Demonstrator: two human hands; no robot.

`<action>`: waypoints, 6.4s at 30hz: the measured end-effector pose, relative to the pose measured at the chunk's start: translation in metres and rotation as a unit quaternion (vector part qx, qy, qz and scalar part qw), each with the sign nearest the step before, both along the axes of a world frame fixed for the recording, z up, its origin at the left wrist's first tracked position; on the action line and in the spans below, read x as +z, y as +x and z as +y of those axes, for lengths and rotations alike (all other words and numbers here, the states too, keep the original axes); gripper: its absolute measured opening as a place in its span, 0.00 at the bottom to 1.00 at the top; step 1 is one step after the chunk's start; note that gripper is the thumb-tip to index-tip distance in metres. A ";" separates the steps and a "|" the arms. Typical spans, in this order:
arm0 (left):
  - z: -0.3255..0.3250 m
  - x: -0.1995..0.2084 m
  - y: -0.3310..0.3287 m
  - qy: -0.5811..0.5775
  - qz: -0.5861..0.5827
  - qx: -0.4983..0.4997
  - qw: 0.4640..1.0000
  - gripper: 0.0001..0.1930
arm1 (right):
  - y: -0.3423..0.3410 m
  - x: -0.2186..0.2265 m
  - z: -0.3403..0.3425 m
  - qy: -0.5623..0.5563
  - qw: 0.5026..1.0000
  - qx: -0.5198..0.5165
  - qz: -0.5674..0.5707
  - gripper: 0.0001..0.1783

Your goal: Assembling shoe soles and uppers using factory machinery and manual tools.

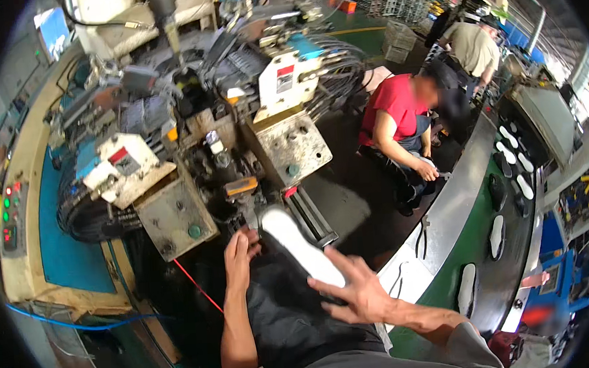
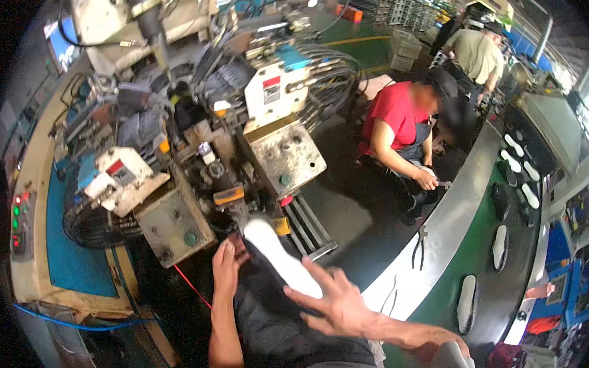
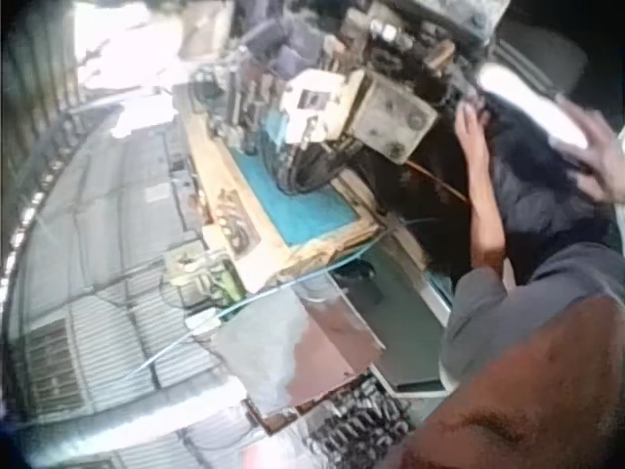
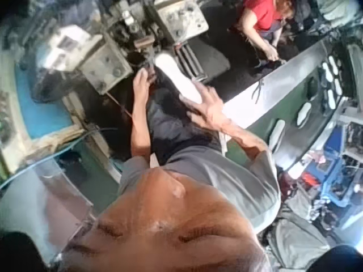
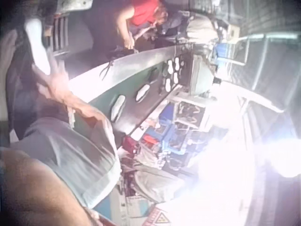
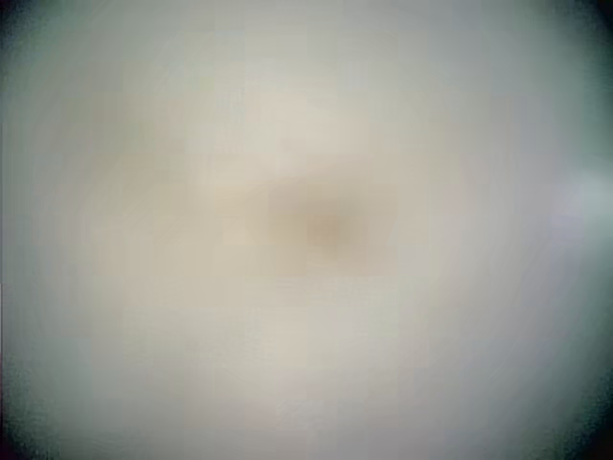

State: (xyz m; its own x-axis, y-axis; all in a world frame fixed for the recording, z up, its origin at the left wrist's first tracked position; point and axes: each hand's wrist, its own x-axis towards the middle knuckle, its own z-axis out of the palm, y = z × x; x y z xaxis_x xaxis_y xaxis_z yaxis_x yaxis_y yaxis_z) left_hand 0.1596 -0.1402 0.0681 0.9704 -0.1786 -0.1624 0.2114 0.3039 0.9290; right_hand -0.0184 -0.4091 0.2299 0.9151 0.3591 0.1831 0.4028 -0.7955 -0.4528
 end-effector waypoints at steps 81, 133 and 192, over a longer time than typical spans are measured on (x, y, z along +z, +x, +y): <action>0.050 -0.191 0.022 0.391 -0.137 -0.002 0.910 0.14 | -0.445 -0.261 -0.299 -0.089 0.644 -0.749 0.126 0.45; -0.001 0.067 -0.179 0.192 -0.104 -0.048 0.975 0.36 | -0.017 -0.086 0.057 0.350 0.895 0.006 0.275 0.53; -0.056 -0.011 -0.176 0.049 0.047 -0.005 0.998 0.23 | 0.018 -0.171 0.008 0.561 0.713 -0.023 0.421 0.44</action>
State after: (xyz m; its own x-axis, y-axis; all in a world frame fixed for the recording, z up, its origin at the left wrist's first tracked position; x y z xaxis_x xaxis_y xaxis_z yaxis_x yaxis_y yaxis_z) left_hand -0.0160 -0.1959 0.0573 0.9486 -0.1662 -0.2692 0.3008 0.2102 0.9302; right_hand -0.0008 -0.4012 0.0585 0.8762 0.3853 -0.2895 -0.4021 0.2535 -0.8798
